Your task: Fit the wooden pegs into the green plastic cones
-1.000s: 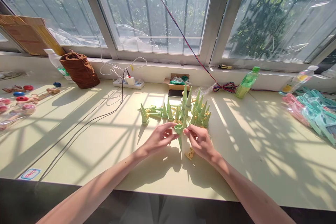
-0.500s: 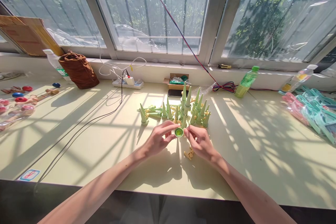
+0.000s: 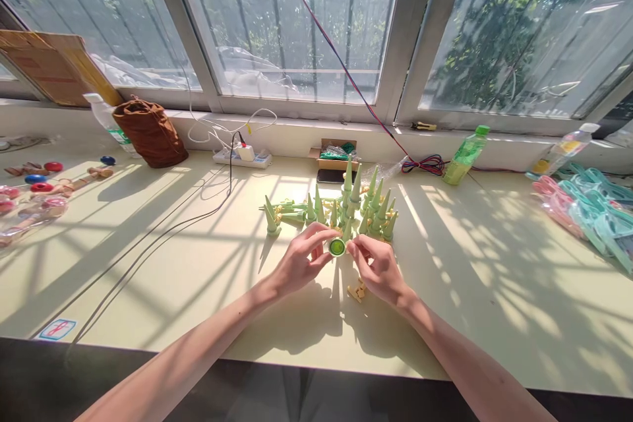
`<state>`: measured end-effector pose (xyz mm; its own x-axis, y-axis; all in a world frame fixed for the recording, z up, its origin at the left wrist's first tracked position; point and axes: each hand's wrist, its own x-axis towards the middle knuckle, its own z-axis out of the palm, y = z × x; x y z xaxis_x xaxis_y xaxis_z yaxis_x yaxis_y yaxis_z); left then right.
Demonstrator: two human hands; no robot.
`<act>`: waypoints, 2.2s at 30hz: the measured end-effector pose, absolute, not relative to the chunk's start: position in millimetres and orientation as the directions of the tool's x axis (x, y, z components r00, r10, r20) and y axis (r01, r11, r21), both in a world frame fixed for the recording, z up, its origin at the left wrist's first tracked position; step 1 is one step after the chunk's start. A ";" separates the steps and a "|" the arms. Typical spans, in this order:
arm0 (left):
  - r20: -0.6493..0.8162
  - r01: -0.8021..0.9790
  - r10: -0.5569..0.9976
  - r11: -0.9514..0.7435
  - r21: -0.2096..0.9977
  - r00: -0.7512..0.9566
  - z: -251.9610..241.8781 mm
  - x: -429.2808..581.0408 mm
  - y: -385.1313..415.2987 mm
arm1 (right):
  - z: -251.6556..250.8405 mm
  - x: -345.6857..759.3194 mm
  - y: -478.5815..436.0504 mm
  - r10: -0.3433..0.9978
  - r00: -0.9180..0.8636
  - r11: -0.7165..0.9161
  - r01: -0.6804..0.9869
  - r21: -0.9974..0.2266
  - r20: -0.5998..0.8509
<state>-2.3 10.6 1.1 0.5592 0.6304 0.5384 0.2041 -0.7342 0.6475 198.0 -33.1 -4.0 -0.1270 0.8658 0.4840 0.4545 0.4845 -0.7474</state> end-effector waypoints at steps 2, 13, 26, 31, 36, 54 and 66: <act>0.522 0.230 0.665 -0.709 0.667 0.534 3.8 -2.0 9.7 | -3.5 197.9 -33.3 0.852 -0.121 0.504 0.454 -0.735 0.509; 0.015 0.225 0.783 -0.197 0.954 0.622 18.8 -1.8 6.9 | -7.8 200.4 -31.1 0.825 -0.160 0.545 0.479 -0.689 0.542; -0.011 0.113 0.716 -0.095 0.989 0.698 19.8 -6.3 6.7 | -2.0 200.2 -34.1 0.865 -0.202 0.499 0.444 -0.744 0.459; 0.075 0.174 0.736 -0.256 0.951 0.673 21.3 -5.6 3.6 | 0.8 199.6 -33.6 0.875 -0.201 0.482 0.453 -0.750 0.441; 0.319 0.152 0.676 -0.539 0.828 0.664 11.7 -5.2 6.6 | 2.3 199.4 -32.8 0.872 -0.210 0.487 0.466 -0.739 0.442; 0.389 0.262 0.802 -0.537 0.802 0.454 9.4 -0.6 10.5 | -2.5 197.0 -29.7 0.866 -0.043 0.463 0.443 -0.768 0.498; -0.130 0.075 0.685 0.109 0.991 0.717 19.1 -4.1 7.7 | -7.4 201.7 -29.5 0.845 -0.159 0.515 0.500 -0.696 0.510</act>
